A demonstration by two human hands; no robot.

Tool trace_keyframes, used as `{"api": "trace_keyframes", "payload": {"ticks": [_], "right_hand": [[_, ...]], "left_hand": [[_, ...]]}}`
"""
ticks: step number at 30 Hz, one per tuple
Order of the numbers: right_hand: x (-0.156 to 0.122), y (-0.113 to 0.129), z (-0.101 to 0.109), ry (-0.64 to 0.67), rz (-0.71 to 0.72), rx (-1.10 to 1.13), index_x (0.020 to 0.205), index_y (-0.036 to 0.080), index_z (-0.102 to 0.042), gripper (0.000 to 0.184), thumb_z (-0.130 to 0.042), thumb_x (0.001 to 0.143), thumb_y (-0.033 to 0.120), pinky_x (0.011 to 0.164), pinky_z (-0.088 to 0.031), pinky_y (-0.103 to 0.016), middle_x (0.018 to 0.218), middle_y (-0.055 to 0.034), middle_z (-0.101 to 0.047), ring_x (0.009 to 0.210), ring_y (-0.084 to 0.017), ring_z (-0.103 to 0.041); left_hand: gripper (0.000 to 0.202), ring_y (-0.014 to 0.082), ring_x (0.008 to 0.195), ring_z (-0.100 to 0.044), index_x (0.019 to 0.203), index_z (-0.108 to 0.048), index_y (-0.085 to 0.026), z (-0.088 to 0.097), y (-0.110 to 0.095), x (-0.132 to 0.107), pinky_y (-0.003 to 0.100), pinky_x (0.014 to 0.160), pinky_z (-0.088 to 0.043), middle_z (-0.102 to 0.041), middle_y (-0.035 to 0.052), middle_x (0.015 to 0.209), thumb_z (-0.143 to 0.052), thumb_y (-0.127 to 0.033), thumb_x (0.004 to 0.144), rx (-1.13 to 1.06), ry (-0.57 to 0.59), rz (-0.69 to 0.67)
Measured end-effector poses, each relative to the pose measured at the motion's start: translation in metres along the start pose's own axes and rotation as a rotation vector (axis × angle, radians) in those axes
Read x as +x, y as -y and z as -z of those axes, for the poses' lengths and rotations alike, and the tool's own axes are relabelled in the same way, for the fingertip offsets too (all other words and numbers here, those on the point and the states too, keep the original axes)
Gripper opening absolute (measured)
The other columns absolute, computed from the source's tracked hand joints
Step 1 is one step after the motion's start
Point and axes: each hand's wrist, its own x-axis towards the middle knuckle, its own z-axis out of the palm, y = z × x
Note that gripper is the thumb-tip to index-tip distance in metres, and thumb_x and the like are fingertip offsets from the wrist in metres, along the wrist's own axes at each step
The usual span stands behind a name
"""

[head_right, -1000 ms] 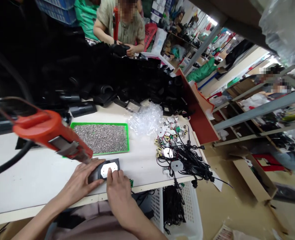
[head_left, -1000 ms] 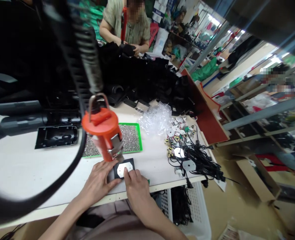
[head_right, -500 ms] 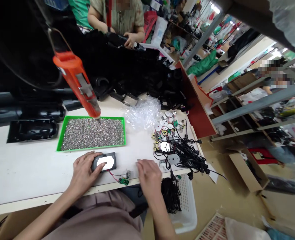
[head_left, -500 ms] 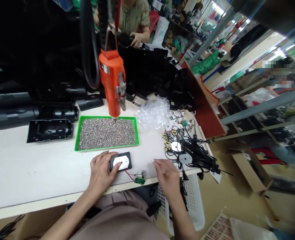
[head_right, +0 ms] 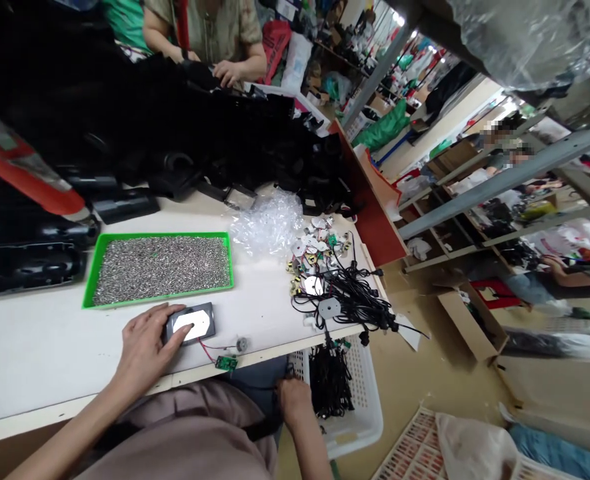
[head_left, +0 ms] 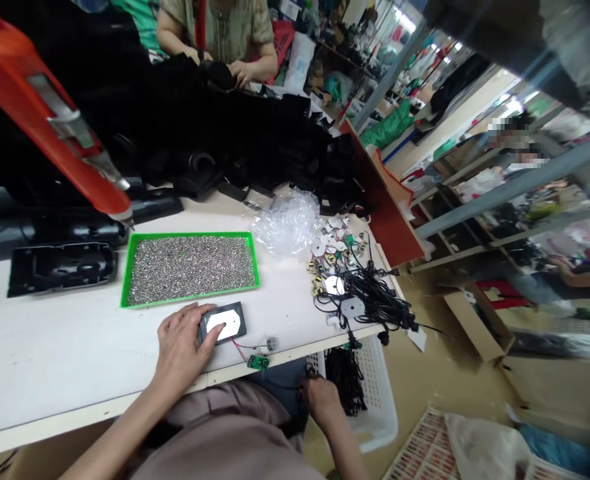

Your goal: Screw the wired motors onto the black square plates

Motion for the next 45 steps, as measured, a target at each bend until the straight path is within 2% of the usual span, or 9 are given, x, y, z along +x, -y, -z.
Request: {"api": "trace_keyframes", "payload": {"ticks": [5,10,17,21,24,29,32,37,45], "right_hand": [[-0.029,-0.018,0.115,0.046,0.125,0.055,0.075,0.023,-0.064,0.031,-0.041,0.096,0.024,0.055,-0.044,-0.028,0.069,-0.0053,-0.069,0.06,-0.019,-0.066],[0.013,0.019,0.183,-0.539,0.213,-0.258,0.095,0.021,-0.063,0.025,-0.039,0.099,0.026,0.062,-0.04,-0.029,0.072,-0.0045,-0.062,0.066,-0.018,-0.057],[0.12,0.021,0.136,-0.61,0.145,-0.394,0.11,0.017,-0.065,0.033,-0.036,0.095,0.01,0.059,-0.039,-0.029,0.078,-0.0094,-0.066,0.074,-0.021,-0.056],[0.089,0.019,0.106,-0.498,-0.013,-0.163,0.111,0.013,-0.067,0.04,-0.03,0.098,0.015,0.054,-0.041,-0.028,0.08,-0.0135,-0.069,0.069,-0.021,-0.064],[0.056,0.047,0.08,-0.239,0.076,0.044,0.091,0.021,-0.073,0.028,-0.049,0.096,0.034,0.049,-0.042,-0.023,0.063,-0.0034,-0.07,0.054,-0.017,-0.065],[0.045,0.084,0.06,0.014,0.081,0.292,0.105,0.02,-0.07,0.021,-0.064,0.087,0.028,0.065,-0.051,-0.025,0.084,-0.0044,-0.076,0.075,-0.022,-0.073],[0.043,0.086,0.069,-0.002,0.194,0.42,0.104,0.022,-0.069,0.018,-0.063,0.087,0.025,0.069,-0.054,-0.026,0.086,-0.0033,-0.074,0.077,-0.019,-0.071],[0.062,0.099,0.067,-0.296,0.496,0.649,0.115,0.023,-0.065,0.025,-0.053,0.094,0.023,0.091,-0.054,-0.03,0.109,-0.0083,-0.068,0.102,-0.018,-0.066],[0.098,0.114,0.063,-0.118,0.615,0.519,0.115,0.019,-0.066,0.028,-0.05,0.093,0.012,0.088,-0.055,-0.027,0.11,-0.0092,-0.066,0.099,-0.016,-0.065]], "left_hand": [[0.045,0.0325,0.116,-0.055,0.116,-0.059,-0.021,-0.001,0.001,-0.001,0.049,0.097,-0.033,-0.069,0.0117,0.112,-0.041,-0.053,0.091,-0.004,-0.001,-0.002],[0.042,0.0321,0.117,-0.055,0.116,-0.059,-0.022,-0.002,0.001,-0.001,0.049,0.097,-0.034,-0.069,0.011,0.114,-0.041,-0.051,0.092,-0.006,-0.007,-0.009],[0.042,0.0317,0.112,-0.058,0.114,-0.061,-0.022,-0.001,0.002,-0.001,0.048,0.096,-0.035,-0.071,0.0099,0.11,-0.042,-0.052,0.091,-0.021,-0.031,-0.024],[0.042,0.0319,0.111,-0.059,0.115,-0.061,-0.022,-0.004,0.004,-0.002,0.048,0.096,-0.036,-0.071,0.01,0.109,-0.043,-0.051,0.091,-0.018,-0.057,-0.033],[0.041,0.0321,0.111,-0.058,0.116,-0.06,-0.021,-0.005,0.005,-0.003,0.048,0.096,-0.035,-0.071,0.0103,0.11,-0.043,-0.05,0.092,-0.019,-0.062,-0.04],[0.037,0.0313,0.114,-0.057,0.116,-0.059,-0.023,-0.004,0.003,-0.004,0.047,0.096,-0.035,-0.07,0.0094,0.111,-0.044,-0.047,0.093,-0.008,-0.056,-0.049],[0.033,0.0305,0.117,-0.055,0.116,-0.059,-0.023,-0.004,0.001,-0.005,0.047,0.097,-0.034,-0.069,0.0092,0.113,-0.043,-0.042,0.094,-0.015,-0.058,-0.057],[0.031,0.0308,0.121,-0.051,0.116,-0.06,-0.022,-0.006,-0.001,-0.008,0.047,0.099,-0.034,-0.068,0.0096,0.114,-0.041,-0.036,0.096,-0.006,-0.089,-0.069],[0.029,0.0296,0.121,-0.051,0.117,-0.06,-0.021,-0.006,-0.007,-0.01,0.046,0.1,-0.034,-0.068,0.0089,0.11,-0.043,-0.03,0.095,0.005,-0.114,-0.055]]}}
